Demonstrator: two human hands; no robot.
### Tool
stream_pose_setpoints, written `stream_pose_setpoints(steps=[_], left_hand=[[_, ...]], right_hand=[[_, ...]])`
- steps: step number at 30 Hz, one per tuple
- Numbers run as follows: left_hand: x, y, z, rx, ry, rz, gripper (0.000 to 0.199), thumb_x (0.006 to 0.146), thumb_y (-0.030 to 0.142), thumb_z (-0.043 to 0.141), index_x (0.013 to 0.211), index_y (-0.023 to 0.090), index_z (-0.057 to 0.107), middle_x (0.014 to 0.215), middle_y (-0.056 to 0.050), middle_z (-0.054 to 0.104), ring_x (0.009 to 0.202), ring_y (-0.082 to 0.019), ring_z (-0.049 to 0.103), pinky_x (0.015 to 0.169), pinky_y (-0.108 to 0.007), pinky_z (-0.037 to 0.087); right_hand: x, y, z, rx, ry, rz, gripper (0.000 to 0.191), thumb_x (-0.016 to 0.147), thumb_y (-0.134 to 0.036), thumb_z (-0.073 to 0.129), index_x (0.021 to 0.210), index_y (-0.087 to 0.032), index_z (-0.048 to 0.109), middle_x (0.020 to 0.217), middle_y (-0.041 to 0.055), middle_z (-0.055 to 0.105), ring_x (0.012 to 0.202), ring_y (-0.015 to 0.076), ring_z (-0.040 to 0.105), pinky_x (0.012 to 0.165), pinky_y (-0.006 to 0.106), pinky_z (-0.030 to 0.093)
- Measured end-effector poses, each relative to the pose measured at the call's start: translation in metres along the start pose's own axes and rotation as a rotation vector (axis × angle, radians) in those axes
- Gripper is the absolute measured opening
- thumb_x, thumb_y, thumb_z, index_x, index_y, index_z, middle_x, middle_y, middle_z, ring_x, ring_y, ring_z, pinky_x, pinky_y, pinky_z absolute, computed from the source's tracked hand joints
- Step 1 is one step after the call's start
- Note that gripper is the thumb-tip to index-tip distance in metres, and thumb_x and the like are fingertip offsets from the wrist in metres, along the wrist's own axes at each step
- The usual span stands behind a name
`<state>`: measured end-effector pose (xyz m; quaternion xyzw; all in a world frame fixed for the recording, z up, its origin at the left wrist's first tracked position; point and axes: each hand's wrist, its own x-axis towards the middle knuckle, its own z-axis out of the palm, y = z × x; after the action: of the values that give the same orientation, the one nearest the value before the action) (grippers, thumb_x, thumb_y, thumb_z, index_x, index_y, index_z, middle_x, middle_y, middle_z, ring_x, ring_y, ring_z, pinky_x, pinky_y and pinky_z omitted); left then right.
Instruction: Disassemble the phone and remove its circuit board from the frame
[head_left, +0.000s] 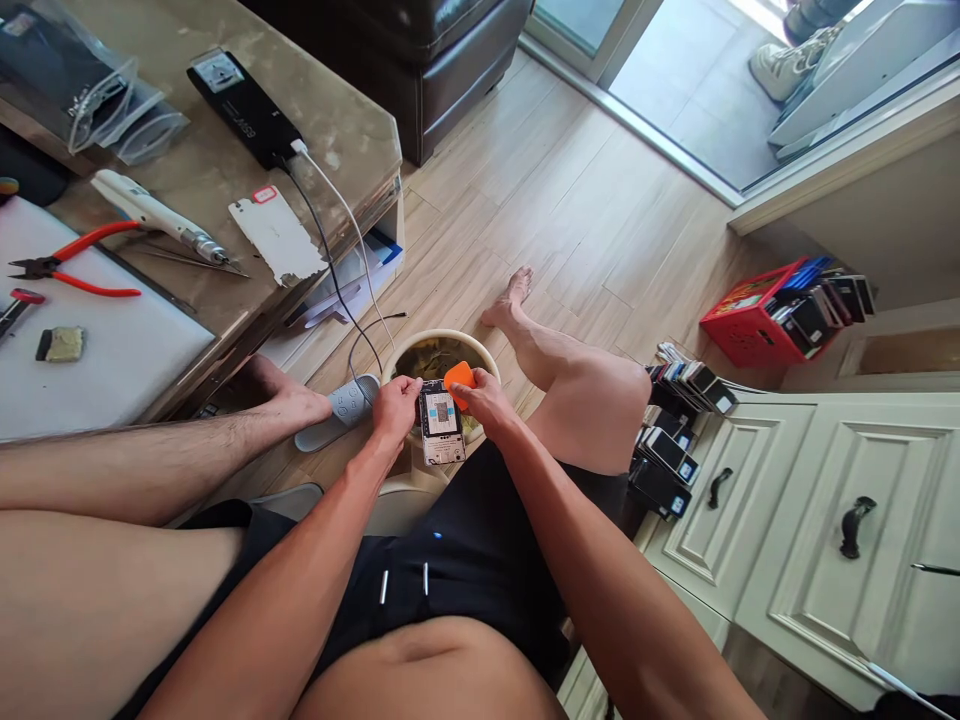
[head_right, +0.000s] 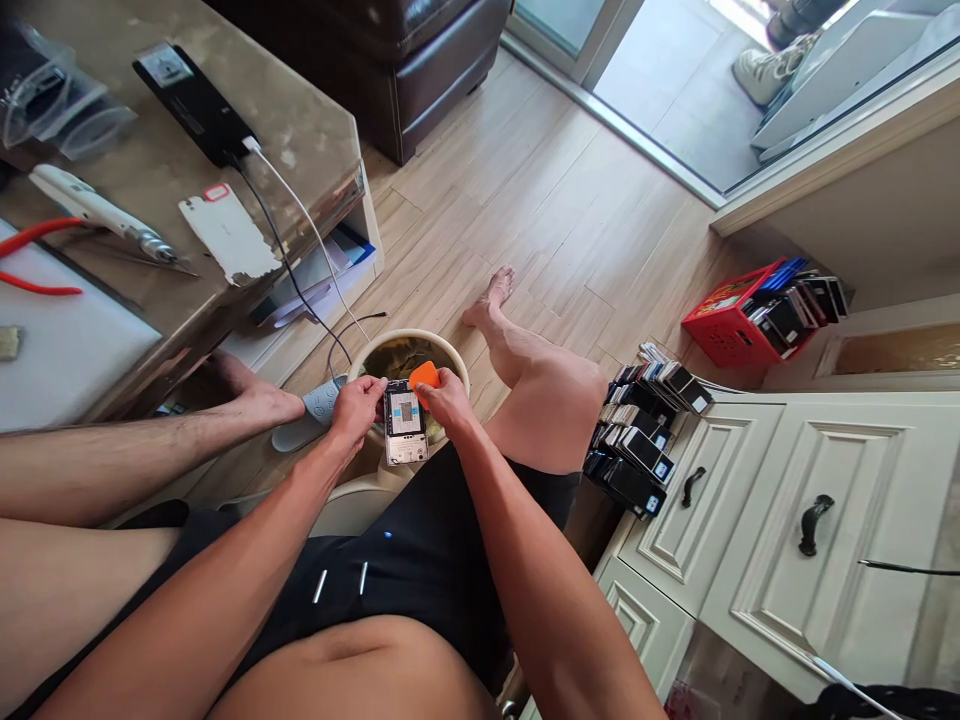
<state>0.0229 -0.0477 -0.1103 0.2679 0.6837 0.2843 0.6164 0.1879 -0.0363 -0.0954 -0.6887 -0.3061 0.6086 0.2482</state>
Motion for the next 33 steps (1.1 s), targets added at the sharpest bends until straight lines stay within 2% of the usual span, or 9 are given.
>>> stream_pose_setpoints(steps=[6,10,19,28,30,33], left_hand=[[-0.003,0.004,0.002,-0.034,-0.020,-0.066,0.031,0.104,0.043,0.063,0.114,0.014,0.068,0.097,-0.004,0.072,0.075,-0.014,0.068,0.067,-0.030,0.060],[-0.005,0.007,0.002,-0.004,0.003,-0.044,0.032,0.105,0.043,0.060,0.117,0.015,0.066,0.093,-0.003,0.070,0.069,-0.012,0.065,0.063,-0.028,0.058],[-0.003,0.011,0.001,0.362,0.058,0.104,0.027,0.100,0.041,0.068,0.088,0.017,0.067,0.080,0.001,0.065,0.069,-0.013,0.061,0.071,-0.031,0.054],[-0.007,0.016,0.001,0.609,0.076,0.201,0.021,0.101,0.033,0.065,0.084,0.019,0.064,0.083,-0.001,0.064,0.086,-0.019,0.063,0.086,-0.036,0.049],[-0.008,0.016,0.001,0.617,0.077,0.195,0.021,0.101,0.034,0.065,0.086,0.019,0.065,0.085,-0.001,0.065,0.087,-0.019,0.064,0.085,-0.036,0.050],[-0.008,0.016,0.001,0.614,0.067,0.138,0.025,0.103,0.041,0.062,0.092,0.018,0.067,0.086,-0.001,0.067,0.077,-0.016,0.064,0.076,-0.033,0.054]], right_hand=[[0.001,-0.001,-0.003,-0.012,0.033,0.018,0.014,0.093,-0.023,0.071,0.098,-0.017,0.059,0.085,-0.0021,0.064,0.071,0.0128,0.062,0.064,0.026,0.053],[0.002,-0.003,-0.004,-0.017,0.054,0.042,0.013,0.098,-0.024,0.070,0.103,-0.016,0.063,0.087,-0.0017,0.064,0.070,0.0122,0.062,0.064,0.026,0.054],[-0.002,-0.008,-0.004,-0.042,0.025,0.072,0.013,0.099,-0.024,0.071,0.106,-0.015,0.065,0.088,-0.0014,0.066,0.070,0.0120,0.063,0.063,0.025,0.054],[-0.001,-0.008,-0.005,-0.104,0.044,0.095,0.015,0.101,-0.027,0.070,0.108,-0.015,0.066,0.090,-0.0006,0.066,0.070,0.0115,0.062,0.062,0.025,0.055],[0.000,-0.007,-0.006,-0.112,0.052,0.092,0.016,0.101,-0.028,0.070,0.108,-0.015,0.066,0.090,-0.0005,0.066,0.070,0.0116,0.062,0.063,0.025,0.055],[0.001,-0.006,-0.007,-0.121,0.075,0.075,0.016,0.101,-0.029,0.070,0.108,-0.015,0.066,0.091,-0.0002,0.066,0.072,0.0123,0.063,0.064,0.026,0.056]])
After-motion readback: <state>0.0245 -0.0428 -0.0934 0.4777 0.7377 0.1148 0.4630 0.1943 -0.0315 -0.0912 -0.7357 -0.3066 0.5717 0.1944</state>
